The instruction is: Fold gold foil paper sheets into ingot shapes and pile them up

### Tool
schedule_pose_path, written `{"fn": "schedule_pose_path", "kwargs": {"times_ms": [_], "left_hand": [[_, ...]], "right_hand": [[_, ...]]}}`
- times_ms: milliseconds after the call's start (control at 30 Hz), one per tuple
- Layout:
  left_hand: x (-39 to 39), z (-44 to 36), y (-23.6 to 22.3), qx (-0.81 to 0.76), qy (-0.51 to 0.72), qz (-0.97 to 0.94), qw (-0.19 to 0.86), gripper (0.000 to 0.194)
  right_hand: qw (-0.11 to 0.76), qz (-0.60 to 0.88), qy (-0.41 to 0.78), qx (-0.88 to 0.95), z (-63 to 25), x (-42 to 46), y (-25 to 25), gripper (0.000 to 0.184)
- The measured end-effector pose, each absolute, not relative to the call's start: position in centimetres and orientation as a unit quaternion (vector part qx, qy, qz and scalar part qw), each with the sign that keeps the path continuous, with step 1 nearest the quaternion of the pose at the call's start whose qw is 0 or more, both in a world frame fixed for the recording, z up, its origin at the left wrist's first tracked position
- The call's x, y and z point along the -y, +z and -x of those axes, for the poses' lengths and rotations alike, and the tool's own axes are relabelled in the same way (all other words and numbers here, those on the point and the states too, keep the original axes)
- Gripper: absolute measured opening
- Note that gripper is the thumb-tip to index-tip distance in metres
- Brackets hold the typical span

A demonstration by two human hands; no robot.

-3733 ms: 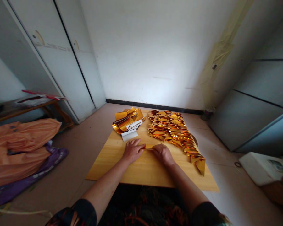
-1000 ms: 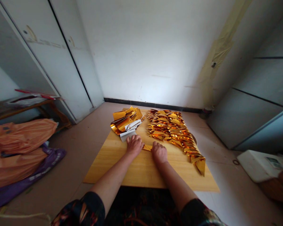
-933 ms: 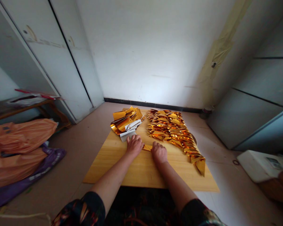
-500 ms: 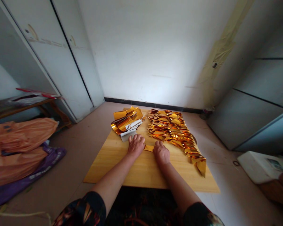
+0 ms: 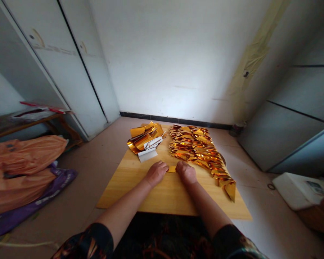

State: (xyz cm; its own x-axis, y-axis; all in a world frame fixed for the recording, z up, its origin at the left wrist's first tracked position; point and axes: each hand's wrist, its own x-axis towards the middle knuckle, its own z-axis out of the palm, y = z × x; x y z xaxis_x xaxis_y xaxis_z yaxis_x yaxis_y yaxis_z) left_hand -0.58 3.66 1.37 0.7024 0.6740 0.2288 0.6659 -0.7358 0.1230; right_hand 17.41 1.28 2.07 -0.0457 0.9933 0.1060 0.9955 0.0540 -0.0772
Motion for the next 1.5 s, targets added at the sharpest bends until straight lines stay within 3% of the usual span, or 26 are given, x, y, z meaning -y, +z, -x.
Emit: {"fn": "schedule_pose_path", "kwargs": {"times_ms": [300,567,933,1500], "left_hand": [[-0.8,1.9,1.8,-0.368,0.141,-0.919,-0.005,0.036],[-0.8,1.8,1.7,-0.382,0.155,-0.911,0.004,0.034],[-0.7,1.9,1.8,-0.38,0.152,-0.913,0.011,0.035],[-0.1,1.8,2.4,-0.378,0.137,-0.916,-0.004,0.026]], "right_hand": [[0.077,0.74,0.017,0.668,-16.3,-0.5,2.4,0.015],[0.113,0.788,0.024,0.605,-14.1,0.9,2.9,0.037],[0.115,0.783,0.101,0.602,-15.9,0.7,3.1,0.016],[0.137,0.78,0.137,0.595,-17.4,0.0,2.6,0.028]]}}
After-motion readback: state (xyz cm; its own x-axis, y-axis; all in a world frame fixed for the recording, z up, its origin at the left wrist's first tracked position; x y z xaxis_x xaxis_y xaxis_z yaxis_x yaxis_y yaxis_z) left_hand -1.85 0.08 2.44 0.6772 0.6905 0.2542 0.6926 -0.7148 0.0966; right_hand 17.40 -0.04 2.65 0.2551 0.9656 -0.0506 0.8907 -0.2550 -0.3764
